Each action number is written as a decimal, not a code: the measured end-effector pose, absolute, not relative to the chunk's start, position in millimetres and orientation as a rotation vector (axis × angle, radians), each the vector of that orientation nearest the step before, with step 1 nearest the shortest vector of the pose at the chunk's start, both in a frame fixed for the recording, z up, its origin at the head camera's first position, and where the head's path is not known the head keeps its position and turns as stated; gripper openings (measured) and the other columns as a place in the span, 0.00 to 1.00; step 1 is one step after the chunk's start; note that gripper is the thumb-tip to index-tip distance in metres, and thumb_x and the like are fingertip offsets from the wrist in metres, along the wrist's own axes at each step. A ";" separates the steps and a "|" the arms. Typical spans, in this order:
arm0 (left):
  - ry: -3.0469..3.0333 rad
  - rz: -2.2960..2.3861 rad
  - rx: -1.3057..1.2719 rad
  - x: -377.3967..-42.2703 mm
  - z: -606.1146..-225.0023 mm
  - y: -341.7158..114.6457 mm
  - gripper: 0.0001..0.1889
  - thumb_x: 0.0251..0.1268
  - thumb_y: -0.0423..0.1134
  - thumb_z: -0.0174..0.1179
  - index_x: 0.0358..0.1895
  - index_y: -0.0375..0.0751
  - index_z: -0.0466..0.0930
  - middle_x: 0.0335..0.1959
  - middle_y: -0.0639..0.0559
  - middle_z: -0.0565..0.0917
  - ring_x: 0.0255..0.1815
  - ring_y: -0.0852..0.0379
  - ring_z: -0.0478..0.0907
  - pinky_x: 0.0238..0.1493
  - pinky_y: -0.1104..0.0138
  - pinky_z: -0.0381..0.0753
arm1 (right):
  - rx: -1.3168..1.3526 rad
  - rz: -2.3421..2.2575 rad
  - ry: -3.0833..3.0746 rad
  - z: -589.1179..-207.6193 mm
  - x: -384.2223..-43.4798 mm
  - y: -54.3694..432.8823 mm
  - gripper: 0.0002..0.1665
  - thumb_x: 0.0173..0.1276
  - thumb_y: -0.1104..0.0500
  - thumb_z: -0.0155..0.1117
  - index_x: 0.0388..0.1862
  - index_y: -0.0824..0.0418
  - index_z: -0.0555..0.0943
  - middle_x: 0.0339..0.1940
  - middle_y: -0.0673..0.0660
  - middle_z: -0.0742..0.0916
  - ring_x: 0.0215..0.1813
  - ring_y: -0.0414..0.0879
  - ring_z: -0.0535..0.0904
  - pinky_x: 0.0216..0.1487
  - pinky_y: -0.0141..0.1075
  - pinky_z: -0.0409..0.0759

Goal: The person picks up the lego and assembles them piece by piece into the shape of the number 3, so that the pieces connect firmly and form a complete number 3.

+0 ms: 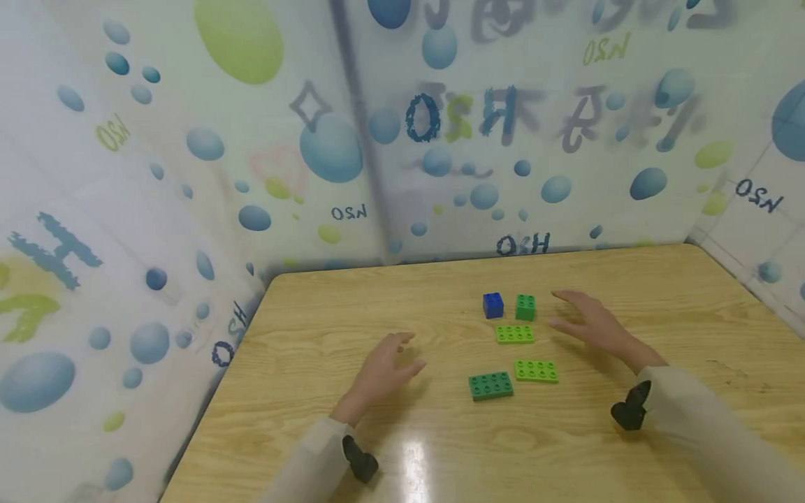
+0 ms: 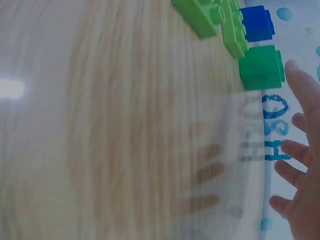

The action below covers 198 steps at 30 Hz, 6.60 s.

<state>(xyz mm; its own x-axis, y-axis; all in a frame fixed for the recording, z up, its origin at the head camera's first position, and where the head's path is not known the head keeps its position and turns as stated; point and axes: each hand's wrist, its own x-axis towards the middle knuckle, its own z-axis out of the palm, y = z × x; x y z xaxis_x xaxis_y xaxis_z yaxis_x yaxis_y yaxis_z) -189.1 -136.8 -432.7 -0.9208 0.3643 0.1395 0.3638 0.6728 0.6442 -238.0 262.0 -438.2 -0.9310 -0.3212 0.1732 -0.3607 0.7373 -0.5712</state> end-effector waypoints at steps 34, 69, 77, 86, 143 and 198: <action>2.641 1.171 0.573 -166.5 -452.5 -55.0 0.21 0.47 0.44 0.71 0.45 0.43 0.79 0.35 0.57 0.73 0.37 0.62 0.69 0.40 0.69 0.69 | 0.470 1.315 -2.901 -442.2 -274.5 228.2 0.34 0.60 0.54 0.65 0.60 0.71 0.68 0.48 0.70 0.77 0.48 0.63 0.75 0.45 0.50 0.75; 2.650 1.169 0.574 -164.2 -450.4 -55.8 0.19 0.48 0.44 0.70 0.45 0.44 0.79 0.36 0.57 0.72 0.37 0.62 0.68 0.41 0.69 0.67 | 0.571 1.191 -2.863 -412.5 -248.5 223.4 0.30 0.59 0.52 0.67 0.56 0.66 0.74 0.49 0.64 0.79 0.48 0.58 0.74 0.48 0.54 0.71; 2.641 1.181 0.557 -164.9 -451.3 -55.0 0.19 0.47 0.43 0.70 0.44 0.44 0.79 0.35 0.57 0.72 0.37 0.61 0.67 0.40 0.69 0.67 | 0.660 1.130 -2.895 -406.7 -232.5 215.0 0.30 0.57 0.51 0.68 0.55 0.65 0.75 0.44 0.58 0.81 0.45 0.53 0.76 0.48 0.54 0.70; 2.645 1.182 0.577 -164.2 -451.1 -55.7 0.19 0.48 0.43 0.70 0.44 0.42 0.79 0.36 0.56 0.73 0.37 0.60 0.68 0.40 0.68 0.67 | 0.840 1.150 -2.874 -405.0 -209.7 198.9 0.30 0.56 0.48 0.68 0.54 0.64 0.76 0.45 0.56 0.82 0.45 0.50 0.77 0.48 0.53 0.72; 2.660 1.184 0.579 -166.4 -452.5 -55.8 0.18 0.47 0.43 0.70 0.43 0.43 0.80 0.35 0.56 0.72 0.35 0.61 0.66 0.37 0.69 0.65 | 0.925 1.111 -2.917 -416.7 -173.4 173.6 0.24 0.52 0.49 0.71 0.46 0.58 0.79 0.41 0.48 0.82 0.41 0.43 0.76 0.41 0.42 0.75; 2.655 1.283 0.618 -169.1 -451.9 -54.7 0.16 0.44 0.38 0.72 0.40 0.41 0.82 0.33 0.53 0.76 0.35 0.58 0.69 0.38 0.68 0.69 | 0.933 1.122 -3.015 -416.5 -184.8 165.2 0.20 0.48 0.56 0.74 0.40 0.58 0.79 0.34 0.45 0.79 0.36 0.40 0.73 0.38 0.38 0.72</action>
<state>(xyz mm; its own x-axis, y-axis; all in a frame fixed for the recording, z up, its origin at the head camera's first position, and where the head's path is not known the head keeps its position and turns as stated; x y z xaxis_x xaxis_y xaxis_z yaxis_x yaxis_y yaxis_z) -169.1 -54.7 -451.9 -0.9079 0.4147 0.0604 0.3050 0.5550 0.7739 -184.8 165.2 -416.5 -0.8249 -0.5653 -0.0010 -0.4271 0.6243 -0.6541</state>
